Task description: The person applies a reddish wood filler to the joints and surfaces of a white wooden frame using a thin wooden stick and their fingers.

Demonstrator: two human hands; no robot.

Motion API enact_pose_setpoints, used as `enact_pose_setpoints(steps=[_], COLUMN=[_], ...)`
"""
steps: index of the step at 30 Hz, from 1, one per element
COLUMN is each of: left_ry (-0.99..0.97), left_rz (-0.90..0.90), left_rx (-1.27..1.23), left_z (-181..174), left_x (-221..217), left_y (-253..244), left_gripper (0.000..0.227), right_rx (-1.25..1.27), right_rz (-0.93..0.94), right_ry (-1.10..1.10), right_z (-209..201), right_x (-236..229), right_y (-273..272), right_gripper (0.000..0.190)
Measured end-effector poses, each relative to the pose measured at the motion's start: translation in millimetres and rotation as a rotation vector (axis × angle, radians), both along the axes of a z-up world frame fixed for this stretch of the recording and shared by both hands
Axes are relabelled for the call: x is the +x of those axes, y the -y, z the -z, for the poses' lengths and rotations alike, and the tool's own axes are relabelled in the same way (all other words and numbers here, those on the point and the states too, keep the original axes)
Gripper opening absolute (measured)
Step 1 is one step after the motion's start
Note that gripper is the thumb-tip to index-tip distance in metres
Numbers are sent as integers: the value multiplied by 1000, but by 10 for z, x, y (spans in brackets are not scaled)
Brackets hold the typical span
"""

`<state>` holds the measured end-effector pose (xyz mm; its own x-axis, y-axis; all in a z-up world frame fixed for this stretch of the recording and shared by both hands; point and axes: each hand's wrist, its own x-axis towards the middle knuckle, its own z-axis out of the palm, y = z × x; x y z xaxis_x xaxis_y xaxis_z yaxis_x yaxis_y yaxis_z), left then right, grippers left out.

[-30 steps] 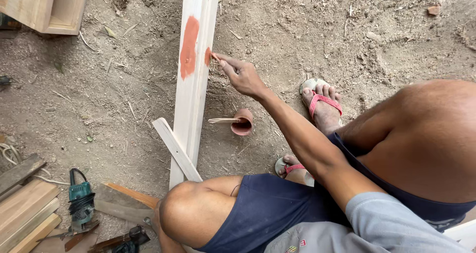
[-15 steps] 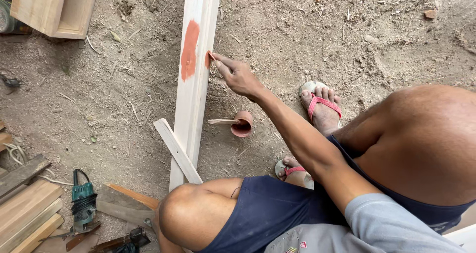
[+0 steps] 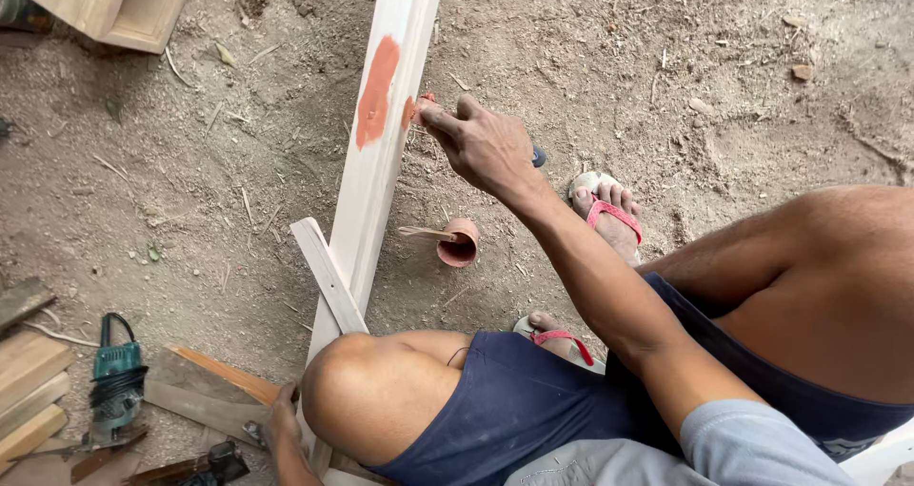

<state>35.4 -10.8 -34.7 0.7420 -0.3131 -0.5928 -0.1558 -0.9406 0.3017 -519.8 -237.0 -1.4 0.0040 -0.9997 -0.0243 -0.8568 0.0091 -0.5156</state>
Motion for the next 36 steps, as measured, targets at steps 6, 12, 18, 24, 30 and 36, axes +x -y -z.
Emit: enact_pose_setpoints(steps=[6,12,18,24,30,36], left_ry=[-119,-120,-126,-28,106,79], left_rz=[-106,-61,28,97,162,170], left_rx=[-33,-23,-17,13,147,174], left_z=[-110,-294,-198,55,-158,-276], left_x=[-125,-309,-196,-33,-128,-249], left_y=[53,144,117,97,36,158], left_gripper=[46,42,46,56,59,60], right_rx=[-71,-140,15,299,522,602], right_rz=[-95,-177,-245,-159,252,273], right_ry=[-100,-181,-183,-205,1056,1419], right_z=[-82,-26,-48,-114,-105,-131], right_x=[131,127,55,-255,-235,39], right_y=[194,283,370,419,303,232], right_gripper=[38,38,35,36,38,30])
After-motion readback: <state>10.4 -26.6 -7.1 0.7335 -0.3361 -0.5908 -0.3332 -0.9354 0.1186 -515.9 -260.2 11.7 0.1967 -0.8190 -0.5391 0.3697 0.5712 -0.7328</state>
